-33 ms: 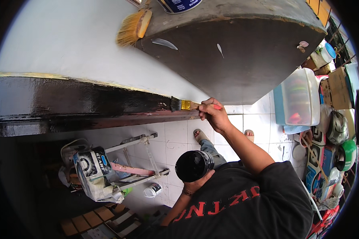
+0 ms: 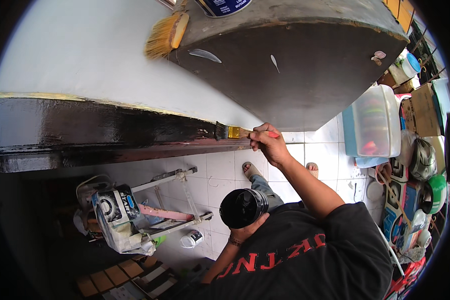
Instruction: The person paints a door frame with black paint using a brush. They repeatedly dip the brush into a paint can and apply paint to the vertical and horizontal sections of the frame.
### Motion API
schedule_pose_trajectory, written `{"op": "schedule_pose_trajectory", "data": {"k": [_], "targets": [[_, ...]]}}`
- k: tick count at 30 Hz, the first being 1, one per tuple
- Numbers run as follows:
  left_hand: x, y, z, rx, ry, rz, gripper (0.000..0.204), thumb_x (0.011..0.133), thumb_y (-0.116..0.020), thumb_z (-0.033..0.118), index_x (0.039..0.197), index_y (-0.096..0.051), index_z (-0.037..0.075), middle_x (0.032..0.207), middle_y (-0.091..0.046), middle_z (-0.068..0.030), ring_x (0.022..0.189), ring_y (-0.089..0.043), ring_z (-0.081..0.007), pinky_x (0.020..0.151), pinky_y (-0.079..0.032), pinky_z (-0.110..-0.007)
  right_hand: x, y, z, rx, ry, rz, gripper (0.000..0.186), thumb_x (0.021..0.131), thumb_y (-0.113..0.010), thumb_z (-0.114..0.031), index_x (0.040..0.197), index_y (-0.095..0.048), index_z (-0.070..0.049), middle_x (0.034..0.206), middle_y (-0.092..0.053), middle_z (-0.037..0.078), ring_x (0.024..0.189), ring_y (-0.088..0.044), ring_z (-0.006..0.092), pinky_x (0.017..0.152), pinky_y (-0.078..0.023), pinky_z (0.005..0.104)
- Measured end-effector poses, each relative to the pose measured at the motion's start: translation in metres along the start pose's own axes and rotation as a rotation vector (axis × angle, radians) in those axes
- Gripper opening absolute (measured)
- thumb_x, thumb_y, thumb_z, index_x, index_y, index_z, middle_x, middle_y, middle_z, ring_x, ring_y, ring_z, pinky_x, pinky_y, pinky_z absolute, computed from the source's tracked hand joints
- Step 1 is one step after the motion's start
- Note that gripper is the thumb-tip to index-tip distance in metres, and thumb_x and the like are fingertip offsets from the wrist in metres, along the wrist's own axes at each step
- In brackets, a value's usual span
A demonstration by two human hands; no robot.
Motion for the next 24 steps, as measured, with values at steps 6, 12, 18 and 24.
{"op": "schedule_pose_trajectory", "data": {"k": [6,12,18,24], "targets": [[0.001,-0.005,-0.002,0.057,-0.064,-0.003,0.04,0.083,-0.083,0.036,0.113,-0.076,0.011,0.117,-0.074,-0.0047,0.111,-0.068,-0.0216,0.102,-0.048,-0.037,-0.026,0.027,-0.062,-0.349,0.099,0.118,0.019,0.083,-0.072,-0.001,0.095,-0.058,0.001,0.08,-0.068,0.012,0.067,-0.067,0.0174,0.056,-0.054,0.0314],[0.005,-0.005,-0.007,0.024,-0.012,0.027,0.043,0.083,-0.083,0.035,0.117,-0.074,0.01,0.121,-0.072,-0.0055,0.113,-0.067,-0.0222,0.103,-0.048,-0.038,-0.04,-0.043,-0.105,-0.885,0.219,0.125,0.016,0.085,-0.075,-0.007,0.085,-0.062,0.001,0.071,-0.067,0.007,0.058,-0.063,0.01,0.048,-0.052,0.0261],[-0.004,-0.004,-0.016,-0.154,0.076,0.054,0.053,0.082,-0.084,0.039,0.124,-0.071,0.01,0.125,-0.07,-0.0066,0.118,-0.065,-0.0235,0.107,-0.045,-0.039,-0.032,-0.114,-0.09,-0.802,0.291,0.045,0.013,0.087,-0.073,-0.005,0.09,-0.063,0.004,0.071,-0.068,0.009,0.059,-0.066,0.0131,0.052,-0.057,0.0288],[-0.001,0.005,0.013,0.155,-0.132,0.146,0.038,0.079,-0.083,0.031,0.116,-0.075,0.022,0.117,-0.072,-0.0016,0.111,-0.066,-0.0212,0.103,-0.047,-0.039,-0.054,-0.142,-0.116,-0.457,0.292,-0.021,0.015,0.088,-0.072,-0.005,0.095,-0.062,0.004,0.079,-0.068,0.012,0.065,-0.069,0.0153,0.052,-0.058,0.0289]]}}
Point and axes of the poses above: each hand's wrist, its own x-axis towards the middle knuckle, its own y-axis out of the back of the hand, z = x × y, the point moved 10 cm from there along x, towards the middle knuckle
